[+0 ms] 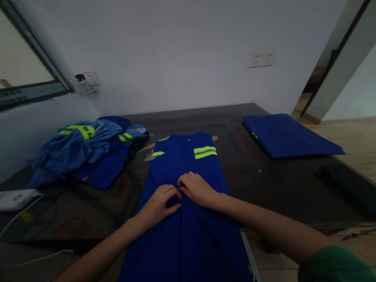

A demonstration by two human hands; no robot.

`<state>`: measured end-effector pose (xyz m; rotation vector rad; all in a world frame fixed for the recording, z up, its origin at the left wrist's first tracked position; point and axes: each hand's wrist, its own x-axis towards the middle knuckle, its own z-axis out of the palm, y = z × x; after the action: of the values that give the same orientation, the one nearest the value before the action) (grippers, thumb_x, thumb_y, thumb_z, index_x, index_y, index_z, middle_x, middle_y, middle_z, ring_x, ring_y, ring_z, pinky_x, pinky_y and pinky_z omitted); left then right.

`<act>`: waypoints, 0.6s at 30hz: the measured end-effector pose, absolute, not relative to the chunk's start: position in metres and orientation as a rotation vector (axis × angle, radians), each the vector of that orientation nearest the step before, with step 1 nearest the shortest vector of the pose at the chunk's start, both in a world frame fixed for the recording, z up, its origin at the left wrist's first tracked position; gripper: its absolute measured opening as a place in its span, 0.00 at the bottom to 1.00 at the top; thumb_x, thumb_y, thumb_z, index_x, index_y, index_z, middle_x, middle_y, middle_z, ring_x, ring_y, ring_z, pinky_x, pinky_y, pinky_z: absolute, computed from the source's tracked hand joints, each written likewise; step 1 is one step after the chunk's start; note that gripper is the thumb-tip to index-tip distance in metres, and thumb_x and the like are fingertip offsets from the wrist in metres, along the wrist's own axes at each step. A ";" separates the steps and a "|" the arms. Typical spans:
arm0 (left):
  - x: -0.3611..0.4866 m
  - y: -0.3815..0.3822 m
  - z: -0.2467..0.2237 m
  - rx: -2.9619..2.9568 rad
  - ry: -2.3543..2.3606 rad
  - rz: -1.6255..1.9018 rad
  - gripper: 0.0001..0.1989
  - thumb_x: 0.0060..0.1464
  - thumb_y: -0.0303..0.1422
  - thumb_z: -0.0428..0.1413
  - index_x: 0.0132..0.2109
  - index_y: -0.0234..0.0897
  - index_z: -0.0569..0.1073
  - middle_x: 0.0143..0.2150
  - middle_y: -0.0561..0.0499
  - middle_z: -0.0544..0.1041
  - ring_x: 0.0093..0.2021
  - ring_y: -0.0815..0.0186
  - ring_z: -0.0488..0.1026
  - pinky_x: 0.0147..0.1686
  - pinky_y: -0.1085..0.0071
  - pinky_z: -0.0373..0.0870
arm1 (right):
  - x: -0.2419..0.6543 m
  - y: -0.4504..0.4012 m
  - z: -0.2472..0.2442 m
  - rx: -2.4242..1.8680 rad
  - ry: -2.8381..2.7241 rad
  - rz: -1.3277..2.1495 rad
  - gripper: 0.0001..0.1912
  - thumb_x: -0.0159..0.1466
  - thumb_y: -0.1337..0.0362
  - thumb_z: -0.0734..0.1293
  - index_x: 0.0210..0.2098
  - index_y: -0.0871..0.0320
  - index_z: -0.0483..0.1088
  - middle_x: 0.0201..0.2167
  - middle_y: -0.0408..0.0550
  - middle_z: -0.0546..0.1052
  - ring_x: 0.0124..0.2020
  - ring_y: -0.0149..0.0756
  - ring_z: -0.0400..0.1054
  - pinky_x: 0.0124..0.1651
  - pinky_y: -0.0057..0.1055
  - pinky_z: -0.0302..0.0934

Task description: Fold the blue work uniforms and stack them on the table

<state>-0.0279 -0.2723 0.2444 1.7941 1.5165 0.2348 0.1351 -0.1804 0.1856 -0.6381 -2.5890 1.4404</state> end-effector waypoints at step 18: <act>-0.036 -0.264 0.255 2.026 1.569 0.098 0.14 0.53 0.25 0.54 0.48 0.38 0.69 0.55 0.45 0.72 0.56 0.60 0.69 0.56 0.62 0.67 | 0.144 -0.153 0.189 -0.501 -1.951 2.043 0.05 0.66 0.69 0.60 0.41 0.57 0.64 0.33 0.43 0.69 0.35 0.32 0.64 0.41 0.30 0.58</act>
<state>-0.0364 -0.2644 0.2549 2.0256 1.5691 0.0979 0.1444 -0.1531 0.1895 -0.5011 -1.9513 2.0434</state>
